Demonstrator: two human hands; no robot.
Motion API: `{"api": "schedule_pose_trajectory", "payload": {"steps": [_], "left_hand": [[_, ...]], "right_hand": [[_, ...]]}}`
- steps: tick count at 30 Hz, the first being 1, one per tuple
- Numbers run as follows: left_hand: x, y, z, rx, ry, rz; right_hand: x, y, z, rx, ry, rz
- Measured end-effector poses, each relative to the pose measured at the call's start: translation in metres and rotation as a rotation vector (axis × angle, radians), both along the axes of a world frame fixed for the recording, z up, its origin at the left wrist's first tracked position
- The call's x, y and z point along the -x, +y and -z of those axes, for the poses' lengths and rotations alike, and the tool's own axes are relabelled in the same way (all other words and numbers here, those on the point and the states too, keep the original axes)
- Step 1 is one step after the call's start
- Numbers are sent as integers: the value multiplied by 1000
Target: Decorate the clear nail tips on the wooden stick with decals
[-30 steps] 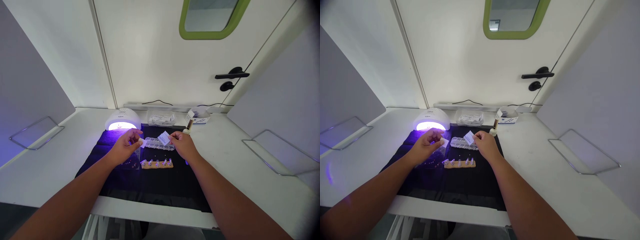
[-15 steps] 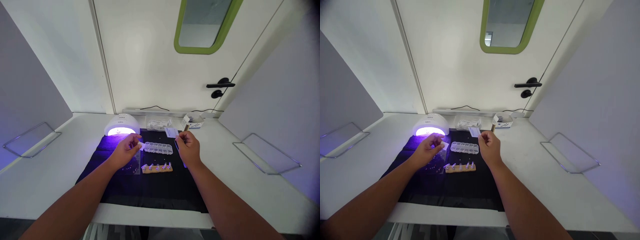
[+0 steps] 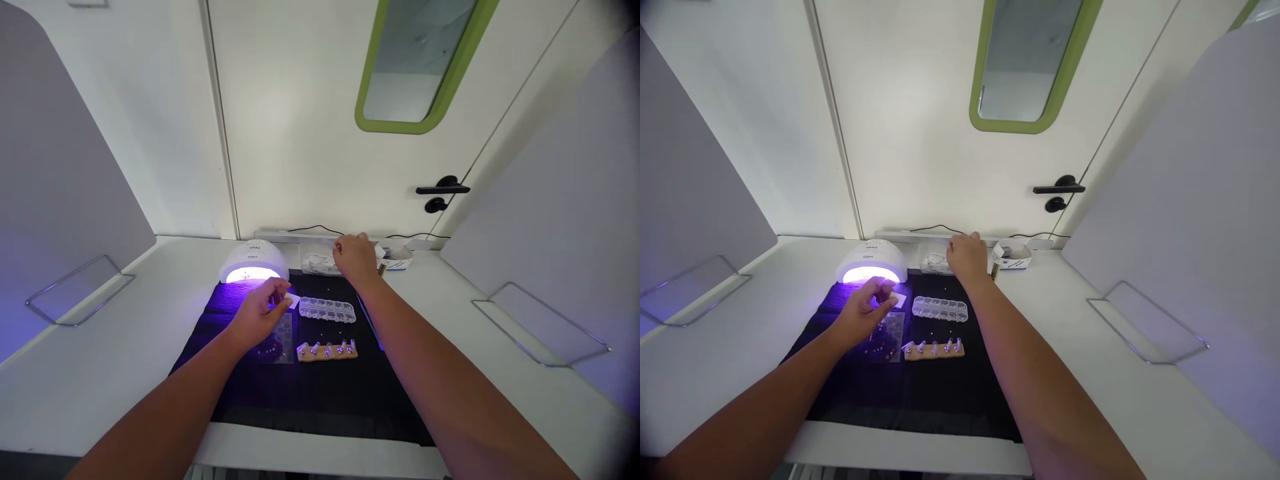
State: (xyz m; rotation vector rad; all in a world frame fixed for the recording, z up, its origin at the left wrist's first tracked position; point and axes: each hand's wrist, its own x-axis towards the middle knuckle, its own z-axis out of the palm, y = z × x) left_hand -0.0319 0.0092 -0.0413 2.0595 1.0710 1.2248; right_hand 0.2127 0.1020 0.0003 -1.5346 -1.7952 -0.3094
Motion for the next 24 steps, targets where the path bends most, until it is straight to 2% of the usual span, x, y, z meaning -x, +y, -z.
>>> {"api": "schedule_pose_trajectory", "payload": {"steps": [4, 8, 12, 16, 20, 24], "left_hand": [[2, 2, 3, -30, 49, 21], [3, 2, 6, -38, 75, 52], [3, 2, 2, -34, 76, 71], [3, 3, -2, -4, 49, 84], [-2, 6, 2, 58, 12, 72], [-13, 3, 0, 112, 24, 87]], "right_hand": [[-1, 8, 0, 147, -123, -32], [-13, -12, -8, 178, -153, -85], [-36, -64, -8, 156, -92, -180], [-57, -135, 15, 175, -50, -268], [-65, -191, 46, 294, -79, -349], [-60, -216, 65, 492, -278, -329]]}}
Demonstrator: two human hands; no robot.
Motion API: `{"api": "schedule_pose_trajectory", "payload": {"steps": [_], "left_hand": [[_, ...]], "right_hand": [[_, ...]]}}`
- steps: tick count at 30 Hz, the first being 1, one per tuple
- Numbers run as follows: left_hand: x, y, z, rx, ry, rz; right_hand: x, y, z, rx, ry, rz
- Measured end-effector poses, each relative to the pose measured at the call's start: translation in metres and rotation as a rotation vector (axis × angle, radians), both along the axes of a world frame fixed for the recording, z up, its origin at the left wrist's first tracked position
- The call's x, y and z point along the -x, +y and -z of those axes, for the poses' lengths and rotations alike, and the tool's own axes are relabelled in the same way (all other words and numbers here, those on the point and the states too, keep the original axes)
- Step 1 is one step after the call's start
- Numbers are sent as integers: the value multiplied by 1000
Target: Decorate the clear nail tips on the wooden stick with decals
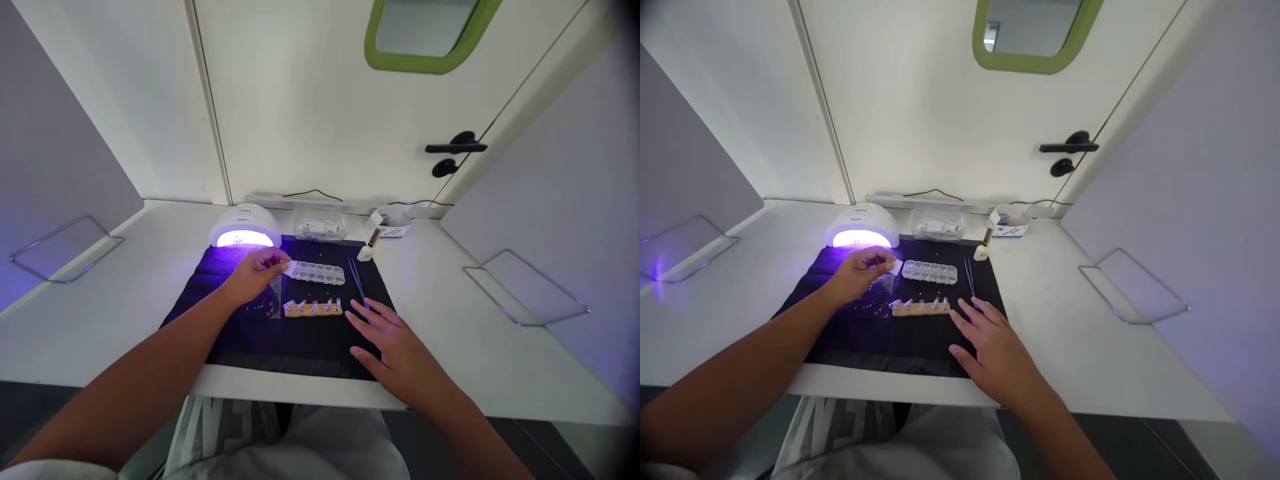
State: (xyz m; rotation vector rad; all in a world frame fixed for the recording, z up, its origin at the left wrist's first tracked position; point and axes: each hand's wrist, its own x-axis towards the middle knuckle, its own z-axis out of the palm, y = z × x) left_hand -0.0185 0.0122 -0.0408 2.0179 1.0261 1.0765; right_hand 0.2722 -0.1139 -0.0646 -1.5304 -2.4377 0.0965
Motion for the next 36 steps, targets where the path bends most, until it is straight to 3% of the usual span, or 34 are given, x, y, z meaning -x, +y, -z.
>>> {"api": "schedule_pose_trajectory", "payload": {"steps": [4, 8, 13, 18, 25, 36], "left_hand": [[-21, -8, -18, 24, 76, 102], [-49, -9, -33, 43, 198, 296], [-75, 1, -27, -2, 336, 474], [-82, 8, -20, -80, 450, 590], [-87, 10, -20, -133, 560, 588], [-85, 7, -15, -190, 588, 582]], "right_hand": [[8, -5, 3, 60, -91, -18], [14, 1, 1, 90, -106, -45], [18, 9, -1, 113, -112, -77], [22, 13, 4, 108, -60, -94], [23, 12, 12, 51, -24, -105], [24, 10, 6, 37, -30, -91]]}}
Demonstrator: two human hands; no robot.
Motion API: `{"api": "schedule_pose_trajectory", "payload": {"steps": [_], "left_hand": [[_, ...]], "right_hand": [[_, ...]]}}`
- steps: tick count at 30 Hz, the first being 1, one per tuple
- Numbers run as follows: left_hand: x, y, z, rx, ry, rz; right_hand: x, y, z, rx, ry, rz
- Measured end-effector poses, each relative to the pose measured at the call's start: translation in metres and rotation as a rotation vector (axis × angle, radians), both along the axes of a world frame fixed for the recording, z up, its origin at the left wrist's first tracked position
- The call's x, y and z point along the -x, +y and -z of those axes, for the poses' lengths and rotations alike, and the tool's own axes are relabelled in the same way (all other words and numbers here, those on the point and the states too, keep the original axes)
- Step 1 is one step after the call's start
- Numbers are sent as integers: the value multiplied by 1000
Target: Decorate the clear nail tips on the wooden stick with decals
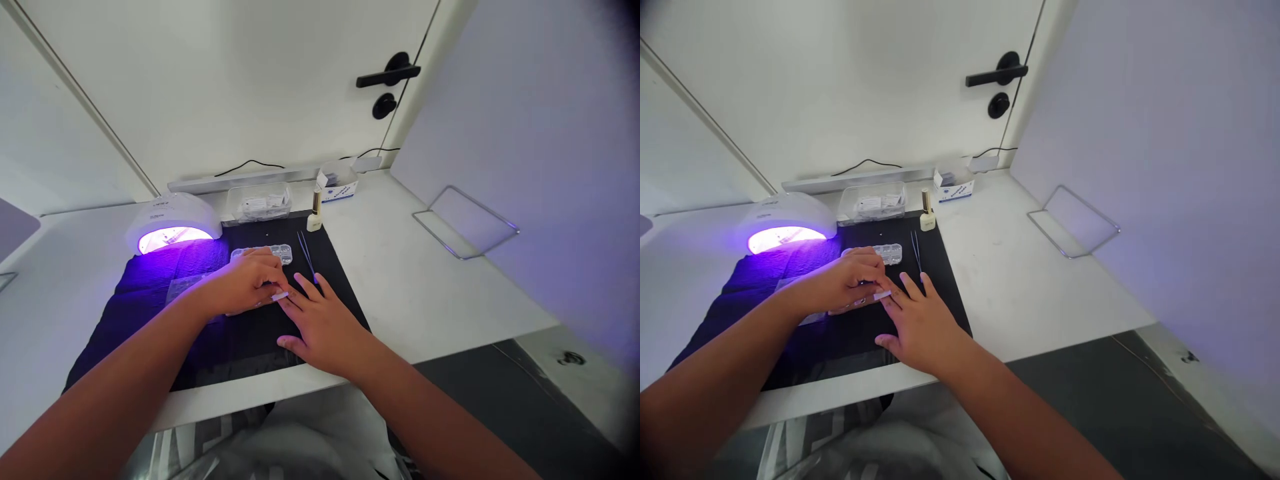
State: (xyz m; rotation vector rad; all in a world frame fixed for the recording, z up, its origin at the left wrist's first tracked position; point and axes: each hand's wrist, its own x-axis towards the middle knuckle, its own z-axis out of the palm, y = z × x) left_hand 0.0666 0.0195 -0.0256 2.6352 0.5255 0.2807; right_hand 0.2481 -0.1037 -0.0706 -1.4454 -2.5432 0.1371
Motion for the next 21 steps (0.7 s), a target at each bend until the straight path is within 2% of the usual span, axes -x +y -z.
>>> {"api": "schedule_pose_trajectory", "payload": {"steps": [13, 18, 21], "left_hand": [[-3, -2, 3, 26, -70, -108], [6, 1, 0, 55, -156, -170], [15, 1, -2, 76, -172, -148]], "right_hand": [[0, 1, 5, 1, -15, -2], [1, -1, 7, -9, -26, 6], [0, -3, 6, -23, -32, 3]]}}
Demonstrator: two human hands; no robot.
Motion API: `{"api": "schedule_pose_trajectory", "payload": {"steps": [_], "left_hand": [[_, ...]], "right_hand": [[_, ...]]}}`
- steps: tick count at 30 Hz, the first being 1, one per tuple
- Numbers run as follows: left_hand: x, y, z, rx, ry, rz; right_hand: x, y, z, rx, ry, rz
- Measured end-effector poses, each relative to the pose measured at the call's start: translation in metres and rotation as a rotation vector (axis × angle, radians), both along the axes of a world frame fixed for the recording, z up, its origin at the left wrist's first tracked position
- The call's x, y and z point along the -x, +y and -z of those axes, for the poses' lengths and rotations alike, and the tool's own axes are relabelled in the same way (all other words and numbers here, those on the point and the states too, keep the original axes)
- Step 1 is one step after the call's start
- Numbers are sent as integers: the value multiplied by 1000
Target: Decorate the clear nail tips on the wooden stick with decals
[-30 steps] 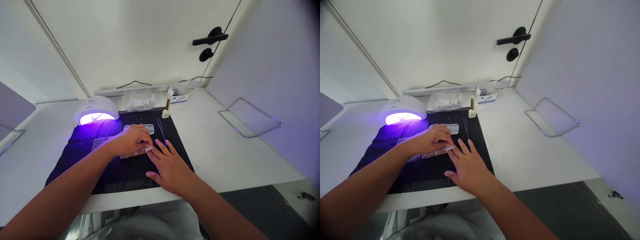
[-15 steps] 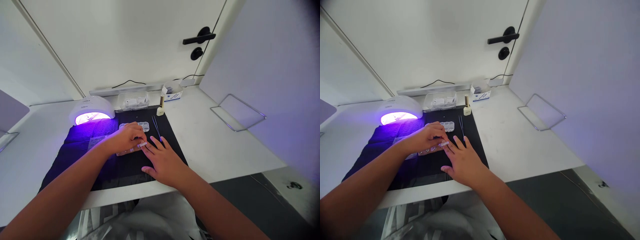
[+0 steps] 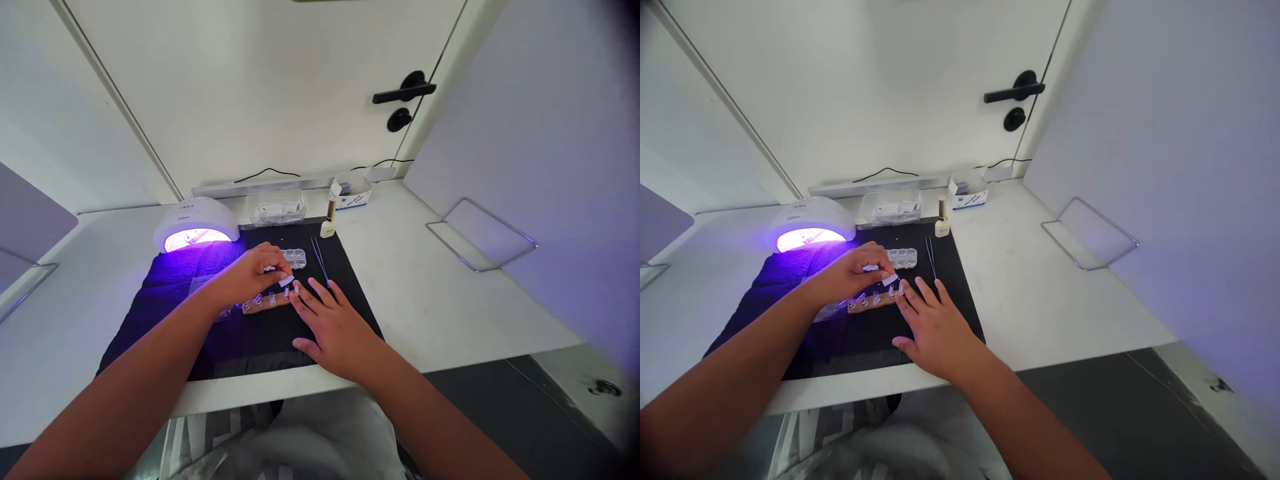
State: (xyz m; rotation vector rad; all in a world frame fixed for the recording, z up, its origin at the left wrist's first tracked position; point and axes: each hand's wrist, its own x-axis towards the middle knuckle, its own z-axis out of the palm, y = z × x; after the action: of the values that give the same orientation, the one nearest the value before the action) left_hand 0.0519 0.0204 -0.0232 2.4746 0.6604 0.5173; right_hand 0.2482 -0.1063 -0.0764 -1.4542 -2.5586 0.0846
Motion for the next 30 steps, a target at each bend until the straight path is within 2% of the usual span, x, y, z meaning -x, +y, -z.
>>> {"api": "schedule_pose_trajectory", "payload": {"steps": [8, 13, 18, 30], "left_hand": [[5, -2, 10, -7, 64, 110], [4, -1, 12, -16, 82, 123], [4, -1, 10, -22, 86, 133], [3, -3, 10, -26, 83, 129]], "right_hand": [[-8, -24, -4, -40, 107, 63], [9, -35, -5, -41, 135, 45], [29, -32, -2, -40, 85, 100], [49, -19, -3, -7, 46, 247]]}}
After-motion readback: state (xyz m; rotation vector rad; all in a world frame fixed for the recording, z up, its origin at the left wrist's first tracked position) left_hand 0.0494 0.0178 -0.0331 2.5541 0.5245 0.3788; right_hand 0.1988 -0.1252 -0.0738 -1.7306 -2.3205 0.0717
